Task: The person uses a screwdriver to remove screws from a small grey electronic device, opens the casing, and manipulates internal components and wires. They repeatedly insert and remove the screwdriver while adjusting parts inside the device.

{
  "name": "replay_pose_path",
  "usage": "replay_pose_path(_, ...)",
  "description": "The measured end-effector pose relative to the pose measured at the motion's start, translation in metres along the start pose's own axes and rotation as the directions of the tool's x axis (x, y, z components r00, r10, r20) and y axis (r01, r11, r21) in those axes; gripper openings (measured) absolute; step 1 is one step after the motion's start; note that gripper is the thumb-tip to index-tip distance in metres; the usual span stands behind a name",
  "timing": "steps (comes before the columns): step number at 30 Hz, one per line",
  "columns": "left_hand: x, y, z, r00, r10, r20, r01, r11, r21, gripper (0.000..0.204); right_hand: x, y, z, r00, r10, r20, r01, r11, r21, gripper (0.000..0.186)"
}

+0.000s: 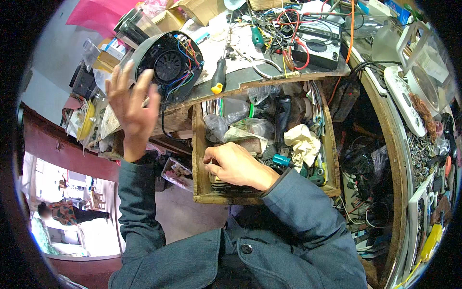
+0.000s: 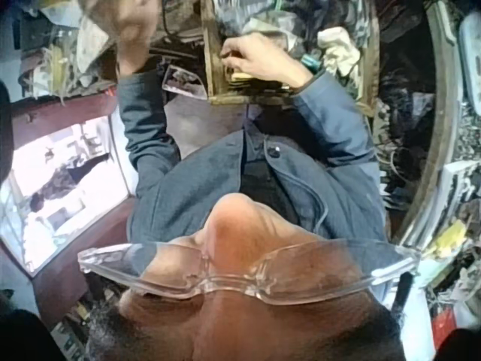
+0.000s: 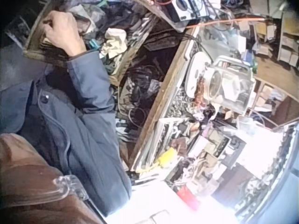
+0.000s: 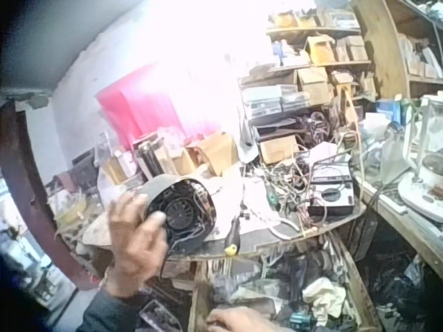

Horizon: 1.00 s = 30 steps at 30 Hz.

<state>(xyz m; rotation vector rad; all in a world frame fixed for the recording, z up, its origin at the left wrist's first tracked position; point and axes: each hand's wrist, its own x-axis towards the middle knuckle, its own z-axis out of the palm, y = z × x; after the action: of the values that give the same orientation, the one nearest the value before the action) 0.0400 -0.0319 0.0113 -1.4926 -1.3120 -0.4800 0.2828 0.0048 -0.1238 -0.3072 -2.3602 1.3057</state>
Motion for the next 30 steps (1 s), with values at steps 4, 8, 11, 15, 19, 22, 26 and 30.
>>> replay_pose_path(4,-0.01,0.011,0.022,0.959,-0.035,0.28,-0.021,0.98,0.197,0.042,-0.002,0.001,0.003,1.0,0.025,-0.007,-0.025,1.0,0.013,0.024)
replay_pose_path(8,-0.013,0.016,0.024,0.946,-0.103,0.307,0.027,0.971,0.239,0.057,-0.003,-0.003,0.0,0.999,0.034,-0.005,-0.034,0.999,-0.03,0.024)
replay_pose_path(11,-0.013,0.016,0.025,0.951,-0.084,0.297,0.019,0.977,0.213,0.053,-0.005,-0.003,0.001,0.999,0.043,0.016,-0.042,0.998,-0.049,0.025)
replay_pose_path(15,-0.01,0.016,0.021,0.962,-0.037,0.271,0.01,0.995,0.101,0.04,-0.006,-0.001,0.003,0.999,0.039,0.015,-0.038,0.997,-0.073,0.026)
replay_pose_path(19,-0.01,0.016,0.019,0.972,-0.014,0.233,0.016,1.0,-0.005,0.031,-0.006,-0.002,0.003,0.999,0.028,0.016,-0.027,0.997,-0.074,0.025)
replay_pose_path(22,-0.011,0.016,0.02,0.976,-0.038,0.213,0.038,0.999,0.004,0.031,-0.005,-0.007,-0.001,0.999,0.045,0.026,-0.043,0.996,-0.073,0.025)
replay_pose_path(26,-0.009,0.02,0.022,0.967,-0.072,0.243,0.047,0.993,0.107,0.034,-0.006,-0.007,-0.001,0.999,0.035,0.024,-0.033,0.997,-0.074,0.024)
replay_pose_path(30,-0.01,0.019,0.023,0.963,-0.075,0.258,0.053,0.994,0.091,0.033,-0.006,-0.007,-0.002,0.999,0.029,0.023,-0.028,0.997,-0.074,0.024)
